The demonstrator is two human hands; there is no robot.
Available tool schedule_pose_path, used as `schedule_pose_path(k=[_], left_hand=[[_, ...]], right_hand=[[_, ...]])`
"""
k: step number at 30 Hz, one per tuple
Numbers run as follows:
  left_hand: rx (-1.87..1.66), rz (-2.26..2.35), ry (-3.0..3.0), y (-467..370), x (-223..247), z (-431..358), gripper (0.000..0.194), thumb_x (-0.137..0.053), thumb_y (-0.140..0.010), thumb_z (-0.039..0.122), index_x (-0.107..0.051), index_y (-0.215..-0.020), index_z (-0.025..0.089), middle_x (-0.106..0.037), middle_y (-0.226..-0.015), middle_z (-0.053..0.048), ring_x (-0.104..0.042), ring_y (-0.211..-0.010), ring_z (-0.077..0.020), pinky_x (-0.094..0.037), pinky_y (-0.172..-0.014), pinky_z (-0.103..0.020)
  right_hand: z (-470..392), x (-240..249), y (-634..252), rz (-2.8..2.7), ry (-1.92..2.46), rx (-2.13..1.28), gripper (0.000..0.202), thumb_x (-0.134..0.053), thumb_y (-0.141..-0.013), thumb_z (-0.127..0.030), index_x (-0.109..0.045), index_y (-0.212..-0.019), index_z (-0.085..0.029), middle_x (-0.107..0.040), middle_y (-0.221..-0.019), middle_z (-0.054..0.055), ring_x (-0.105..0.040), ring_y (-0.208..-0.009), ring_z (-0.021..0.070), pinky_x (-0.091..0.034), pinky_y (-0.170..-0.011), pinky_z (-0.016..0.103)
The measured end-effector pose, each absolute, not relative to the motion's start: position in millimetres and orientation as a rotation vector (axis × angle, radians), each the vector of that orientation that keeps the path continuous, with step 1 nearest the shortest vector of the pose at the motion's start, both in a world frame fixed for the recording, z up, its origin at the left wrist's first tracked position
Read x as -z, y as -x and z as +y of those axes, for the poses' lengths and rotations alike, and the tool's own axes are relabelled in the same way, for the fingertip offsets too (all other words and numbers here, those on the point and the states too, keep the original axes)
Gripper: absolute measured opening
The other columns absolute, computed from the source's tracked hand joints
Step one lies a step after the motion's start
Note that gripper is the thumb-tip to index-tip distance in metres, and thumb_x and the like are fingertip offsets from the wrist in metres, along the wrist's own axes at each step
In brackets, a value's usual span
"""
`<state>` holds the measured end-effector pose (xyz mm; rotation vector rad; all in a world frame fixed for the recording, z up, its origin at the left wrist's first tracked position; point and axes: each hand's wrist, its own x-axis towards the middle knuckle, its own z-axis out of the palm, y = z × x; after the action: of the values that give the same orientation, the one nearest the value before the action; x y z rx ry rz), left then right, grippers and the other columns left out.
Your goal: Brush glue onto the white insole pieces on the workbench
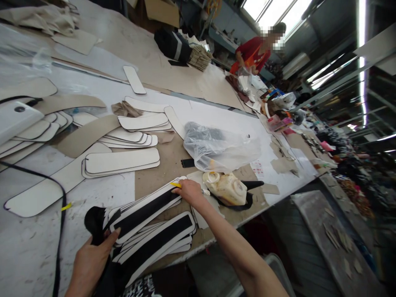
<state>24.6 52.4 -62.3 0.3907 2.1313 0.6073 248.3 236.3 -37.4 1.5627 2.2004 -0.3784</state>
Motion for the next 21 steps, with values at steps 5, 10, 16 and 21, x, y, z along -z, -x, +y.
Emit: schedule_pose_path(k=[5,10,16,21], left_hand=[[-0.521,2.135,-0.404,-24,59,54,0.039,-0.064,-0.055,0.054,-0.062,-0.071,0.018,-0.066,-0.064,-0.008,-0.064,-0.075,-0.0303,-0.048,-0.061,-0.035],[-0.54,2.127,-0.41,-23,61,54,0.041,-0.064,-0.054,0.054,-0.062,-0.072,0.018,-0.067,-0.069,-0.009,-0.063,-0.075,-0.0311,-0.048,-0.061,-0.036],[-0.567,2.123,-0.412,-21,66,50,0.039,-0.065,-0.052,0.054,-0.062,-0.069,0.018,-0.066,-0.066,-0.009,-0.063,-0.074,-0.0307,-0.048,-0.061,-0.035],[-0.604,2.102,-0.415,-20,75,45,0.037,-0.065,-0.055,0.054,-0.063,-0.067,0.019,-0.065,-0.061,-0.007,-0.064,-0.07,-0.0287,-0.047,-0.057,-0.033]], right_hand=[[236,32,-256,2.228,-1.634,0.329,0.047,-0.042,-0.086,-0.06,-0.063,-0.096,-0.02,-0.067,-0.096,0.009,-0.061,-0.091,0.0228,-0.043,-0.071,0.03],[229,21,-274,2.258,-1.762,0.285,0.034,-0.041,-0.092,-0.047,-0.059,-0.096,-0.018,-0.064,-0.096,0.008,-0.06,-0.089,0.0197,-0.042,-0.072,0.027],[214,24,-278,2.273,-1.764,0.321,0.022,-0.038,-0.095,-0.031,-0.057,-0.098,-0.02,-0.06,-0.098,0.006,-0.056,-0.091,0.0167,-0.041,-0.075,0.025],[198,33,-271,2.296,-1.735,0.197,0.027,-0.04,-0.091,-0.017,-0.053,-0.114,-0.022,-0.057,-0.105,0.008,-0.051,-0.098,0.0202,-0.042,-0.077,0.028]])
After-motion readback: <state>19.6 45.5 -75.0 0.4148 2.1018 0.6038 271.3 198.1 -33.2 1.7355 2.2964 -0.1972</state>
